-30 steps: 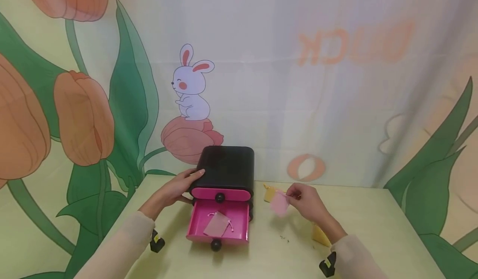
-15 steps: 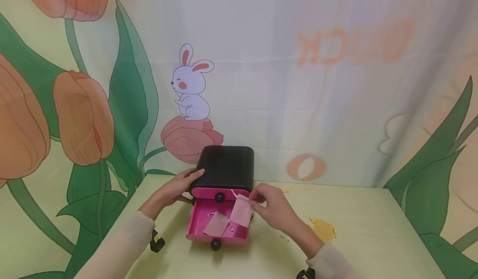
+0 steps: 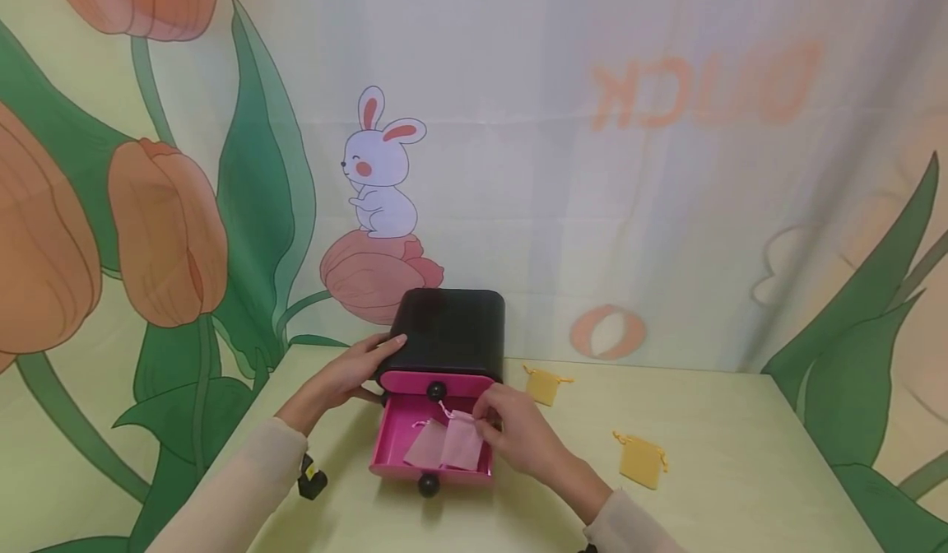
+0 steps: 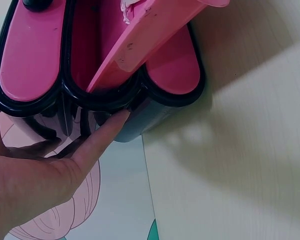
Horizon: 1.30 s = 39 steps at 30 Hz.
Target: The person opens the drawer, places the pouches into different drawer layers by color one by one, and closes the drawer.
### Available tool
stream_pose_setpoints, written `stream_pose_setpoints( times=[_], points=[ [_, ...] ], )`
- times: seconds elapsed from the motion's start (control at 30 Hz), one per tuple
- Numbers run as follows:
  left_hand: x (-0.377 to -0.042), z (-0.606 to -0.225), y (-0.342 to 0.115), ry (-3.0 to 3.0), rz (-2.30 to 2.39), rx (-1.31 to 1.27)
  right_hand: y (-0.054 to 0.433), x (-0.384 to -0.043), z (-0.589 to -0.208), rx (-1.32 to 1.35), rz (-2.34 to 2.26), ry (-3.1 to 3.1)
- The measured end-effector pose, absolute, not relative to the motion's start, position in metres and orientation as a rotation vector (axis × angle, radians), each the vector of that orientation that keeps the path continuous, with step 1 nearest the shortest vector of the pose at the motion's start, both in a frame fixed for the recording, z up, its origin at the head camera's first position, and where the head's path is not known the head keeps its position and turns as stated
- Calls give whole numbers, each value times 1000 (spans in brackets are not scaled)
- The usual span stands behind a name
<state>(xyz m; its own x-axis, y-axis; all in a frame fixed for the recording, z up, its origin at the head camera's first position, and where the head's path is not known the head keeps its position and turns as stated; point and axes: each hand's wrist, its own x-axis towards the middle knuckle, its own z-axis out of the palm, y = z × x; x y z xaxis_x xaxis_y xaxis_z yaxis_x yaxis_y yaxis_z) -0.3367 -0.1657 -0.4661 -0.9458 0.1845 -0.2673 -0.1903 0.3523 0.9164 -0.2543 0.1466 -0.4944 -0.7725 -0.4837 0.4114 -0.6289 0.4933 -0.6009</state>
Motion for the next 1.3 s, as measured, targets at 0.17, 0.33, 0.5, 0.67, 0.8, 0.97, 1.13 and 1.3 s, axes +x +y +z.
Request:
stream_pose_setpoints(
  times=[0.17,0.33,0.5,0.67,0.8,0.97,1.13,1.3],
  points=[
    [-337,-467,-166,2297,1617,-9,145,-252,-497,943,1118,-2529],
    [-338,-466,-166,2298,1613,-7,137,-239,-491,928,1188,-2519],
    [-338,-465,-166,2297,1615,-3,119,-211,-486,1004,1456,-2552],
    [-338,-464,-166,2299,1622,11,102,-187,-497,1052,1744,-2639],
    [-338,-464,-166,2302,1628,16,94,-181,-519,916,1979,-2755],
    [-337,-465,-166,2295,1625,1,86,-177,-554,661,2188,-2808],
    [-338,-466,-165,2295,1625,-7,82,-179,-571,498,2240,-2790],
    [-337,-466,-166,2297,1626,6,78,-180,-571,392,2182,-2755]
  ],
)
